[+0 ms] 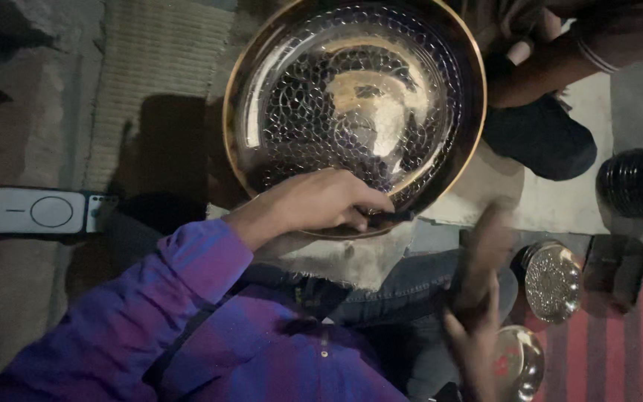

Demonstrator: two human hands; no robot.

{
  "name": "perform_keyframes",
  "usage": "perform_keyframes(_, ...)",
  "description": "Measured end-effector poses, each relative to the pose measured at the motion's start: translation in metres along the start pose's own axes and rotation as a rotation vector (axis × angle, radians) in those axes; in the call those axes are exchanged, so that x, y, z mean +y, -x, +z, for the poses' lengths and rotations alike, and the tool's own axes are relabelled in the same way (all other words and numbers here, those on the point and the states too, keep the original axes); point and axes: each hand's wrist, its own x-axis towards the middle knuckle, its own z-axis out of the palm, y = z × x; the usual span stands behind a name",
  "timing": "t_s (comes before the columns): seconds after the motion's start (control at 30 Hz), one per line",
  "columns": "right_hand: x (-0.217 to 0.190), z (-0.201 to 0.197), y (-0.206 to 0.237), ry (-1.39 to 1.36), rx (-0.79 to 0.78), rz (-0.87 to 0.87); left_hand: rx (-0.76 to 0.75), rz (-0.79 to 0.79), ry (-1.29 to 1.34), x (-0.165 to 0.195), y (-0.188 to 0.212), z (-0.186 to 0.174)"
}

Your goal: The person sits on the floor and repeatedly hammers a small metal punch against a large brass plate to create a textured pattern. They hold the punch with the left hand and strike it with a wooden mallet in the right hand, working across the plate surface.

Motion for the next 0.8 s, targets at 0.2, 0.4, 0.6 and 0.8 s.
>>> perform_keyframes(0.2,-0.002,0.024,0.026,0.183,0.026,0.011,-0.065,0.072,-0.078,0.002,0.000,-0.003)
perform_keyframes(0.4,-0.015,0.012,0.023,0.157,-0.034,0.030,0.055,0.069,-0.021,-0.009,-0.003,-0.002)
perform_keyframes(0.6,0.020,0.000,0.015,0.121,-0.010,0.009,0.117,0.090,-0.032,-0.012,0.000,0.000)
perform_keyframes(0.8,0.027,-0.006,-0.010,0.154,-0.133,0.056,0.125,0.075,-0.042,-0.014,-0.002,0.004)
